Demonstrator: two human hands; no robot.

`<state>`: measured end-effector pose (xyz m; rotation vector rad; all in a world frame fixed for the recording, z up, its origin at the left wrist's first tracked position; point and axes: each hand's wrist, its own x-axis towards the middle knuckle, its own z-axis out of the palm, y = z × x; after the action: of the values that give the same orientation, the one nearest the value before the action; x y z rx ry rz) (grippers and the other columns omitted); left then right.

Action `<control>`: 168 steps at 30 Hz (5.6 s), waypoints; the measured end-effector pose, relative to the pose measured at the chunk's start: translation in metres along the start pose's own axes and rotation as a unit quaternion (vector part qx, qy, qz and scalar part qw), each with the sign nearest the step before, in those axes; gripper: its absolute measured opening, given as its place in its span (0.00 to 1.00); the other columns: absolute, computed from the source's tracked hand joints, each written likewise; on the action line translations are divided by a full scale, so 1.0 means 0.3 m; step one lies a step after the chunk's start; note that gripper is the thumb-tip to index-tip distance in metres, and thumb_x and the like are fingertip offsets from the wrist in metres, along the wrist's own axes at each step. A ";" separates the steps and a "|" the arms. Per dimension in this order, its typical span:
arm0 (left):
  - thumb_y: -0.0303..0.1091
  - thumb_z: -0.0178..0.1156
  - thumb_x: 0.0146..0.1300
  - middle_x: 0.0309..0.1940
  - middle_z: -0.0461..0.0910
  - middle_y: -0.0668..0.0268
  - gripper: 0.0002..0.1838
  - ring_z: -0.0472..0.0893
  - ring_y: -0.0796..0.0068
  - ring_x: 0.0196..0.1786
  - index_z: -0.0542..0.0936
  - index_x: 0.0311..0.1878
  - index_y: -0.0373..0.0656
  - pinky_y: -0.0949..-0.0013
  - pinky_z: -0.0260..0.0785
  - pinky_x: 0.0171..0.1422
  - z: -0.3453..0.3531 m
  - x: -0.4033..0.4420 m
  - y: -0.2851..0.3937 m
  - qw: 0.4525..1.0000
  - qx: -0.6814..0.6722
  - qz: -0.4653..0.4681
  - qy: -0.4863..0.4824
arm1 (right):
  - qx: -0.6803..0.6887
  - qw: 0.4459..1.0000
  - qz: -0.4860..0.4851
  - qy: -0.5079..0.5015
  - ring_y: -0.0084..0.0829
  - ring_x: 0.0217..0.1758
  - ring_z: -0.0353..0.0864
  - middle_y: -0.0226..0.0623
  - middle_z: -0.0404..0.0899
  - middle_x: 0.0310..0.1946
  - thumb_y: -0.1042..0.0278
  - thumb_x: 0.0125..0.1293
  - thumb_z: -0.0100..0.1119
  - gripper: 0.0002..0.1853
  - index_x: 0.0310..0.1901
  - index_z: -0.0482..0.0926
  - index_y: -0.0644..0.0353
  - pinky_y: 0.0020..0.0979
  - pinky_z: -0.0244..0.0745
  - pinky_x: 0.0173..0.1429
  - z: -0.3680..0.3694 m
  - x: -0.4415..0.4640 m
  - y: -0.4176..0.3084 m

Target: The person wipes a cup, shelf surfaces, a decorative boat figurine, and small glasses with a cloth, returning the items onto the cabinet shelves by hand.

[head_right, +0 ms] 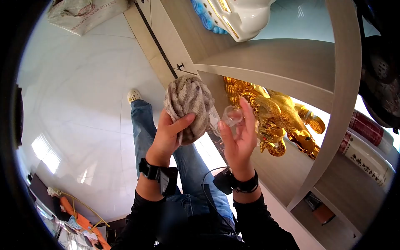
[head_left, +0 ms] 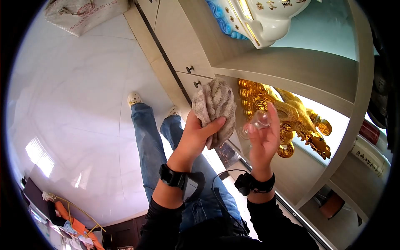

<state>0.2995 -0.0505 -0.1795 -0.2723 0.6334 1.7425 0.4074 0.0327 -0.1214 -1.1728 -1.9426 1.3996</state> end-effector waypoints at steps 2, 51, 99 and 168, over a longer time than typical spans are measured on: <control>0.27 0.57 0.53 0.42 0.71 0.63 0.24 0.71 0.75 0.44 0.62 0.53 0.36 0.75 0.64 0.47 -0.001 0.011 -0.021 0.997 0.067 0.008 0.032 | 0.007 0.999 0.027 -0.028 0.22 0.45 0.66 0.33 0.68 0.40 0.78 0.54 0.54 0.27 0.56 0.58 0.69 0.22 0.63 0.49 -0.012 0.007 0.028; 0.28 0.51 0.59 0.31 0.77 0.66 0.10 0.74 0.82 0.35 0.76 0.37 0.31 0.81 0.63 0.43 -0.111 -0.086 0.025 0.996 -0.022 0.005 0.081 | 0.410 0.864 0.274 -0.101 0.33 0.58 0.62 0.35 0.63 0.55 0.50 0.61 0.43 0.27 0.57 0.58 0.57 0.39 0.55 0.62 0.069 0.001 0.105; 0.20 0.63 0.34 0.45 0.73 0.63 0.36 0.72 0.75 0.47 0.65 0.53 0.34 0.73 0.63 0.52 -0.146 -0.117 0.078 0.994 0.045 -0.091 -0.050 | -0.143 0.870 0.079 -0.464 0.43 0.34 0.73 0.44 0.75 0.32 0.70 0.48 0.58 0.15 0.40 0.74 0.62 0.34 0.69 0.36 0.032 0.041 -0.057; 0.35 0.46 0.59 0.46 0.71 0.59 0.20 0.73 0.69 0.46 0.64 0.53 0.35 0.69 0.67 0.49 -0.100 -0.086 0.031 0.990 0.048 0.064 0.113 | -0.106 0.957 0.172 -0.208 0.23 0.21 0.75 0.42 0.74 0.18 0.78 0.51 0.55 0.13 0.38 0.66 0.69 0.21 0.68 0.25 0.161 -0.032 -0.101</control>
<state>0.2931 -0.0895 -0.1888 -0.3717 0.9140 1.8124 0.3642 -0.0042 -0.1103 -1.4646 -2.3025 1.7692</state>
